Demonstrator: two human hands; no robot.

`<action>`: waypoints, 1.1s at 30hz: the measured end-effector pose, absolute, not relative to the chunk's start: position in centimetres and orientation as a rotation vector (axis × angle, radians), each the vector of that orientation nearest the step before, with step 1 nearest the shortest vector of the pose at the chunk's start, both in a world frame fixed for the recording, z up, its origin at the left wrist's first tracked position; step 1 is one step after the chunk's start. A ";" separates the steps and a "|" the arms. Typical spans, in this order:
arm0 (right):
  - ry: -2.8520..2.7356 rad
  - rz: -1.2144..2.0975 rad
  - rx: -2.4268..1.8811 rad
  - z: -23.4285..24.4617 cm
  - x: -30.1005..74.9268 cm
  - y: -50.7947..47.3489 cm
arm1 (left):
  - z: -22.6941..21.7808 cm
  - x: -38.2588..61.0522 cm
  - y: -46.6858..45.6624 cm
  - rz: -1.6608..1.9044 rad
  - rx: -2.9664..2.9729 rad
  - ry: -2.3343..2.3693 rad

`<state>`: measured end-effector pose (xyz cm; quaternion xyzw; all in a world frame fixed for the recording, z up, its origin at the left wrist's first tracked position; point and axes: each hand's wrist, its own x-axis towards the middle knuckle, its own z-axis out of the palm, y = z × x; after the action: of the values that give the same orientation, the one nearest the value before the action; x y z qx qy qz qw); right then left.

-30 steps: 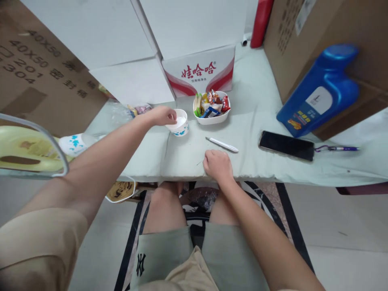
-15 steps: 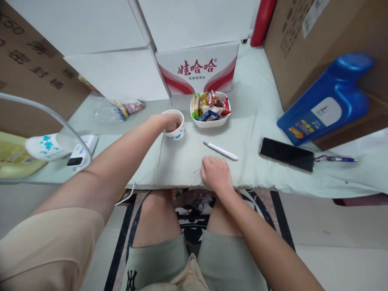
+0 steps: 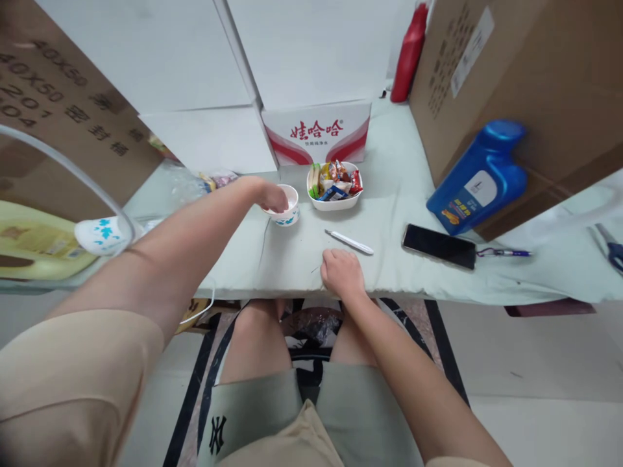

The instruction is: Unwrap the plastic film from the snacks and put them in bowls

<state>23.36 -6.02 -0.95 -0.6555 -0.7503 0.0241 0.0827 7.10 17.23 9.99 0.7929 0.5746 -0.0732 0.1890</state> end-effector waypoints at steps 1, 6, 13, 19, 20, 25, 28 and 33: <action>-2.242 0.072 -1.958 -1.0 23.4 -6.0 | 11.0 6.8 17.2 -0.262 2.230 1.608; -2.248 0.058 -1.955 -1.1 23.3 -6.1 | 13.5 4.6 15.8 -0.095 2.471 1.695; -2.247 0.059 -1.979 -0.9 23.2 -6.1 | 7.7 1.7 11.0 0.688 1.738 2.092; -2.267 0.052 -1.983 -0.6 23.0 -6.2 | 3.0 1.7 6.8 0.801 1.470 2.074; -2.266 0.050 -1.980 -0.6 22.9 -6.2 | 2.5 1.8 6.4 0.824 1.481 2.050; -2.259 0.068 -1.970 -0.6 22.8 -6.1 | 1.0 3.5 6.1 1.004 1.523 1.891; -2.236 0.145 -1.976 -0.3 22.8 -6.1 | 0.6 4.9 6.8 1.057 1.426 1.903; -2.372 0.552 -1.786 1.4 24.4 -5.3 | 0.0 6.0 7.1 1.115 1.403 1.856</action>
<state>24.37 -5.29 1.41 -0.5904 -0.7839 0.1824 0.0609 5.99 7.07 -0.02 0.5224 0.6912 0.4151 0.2774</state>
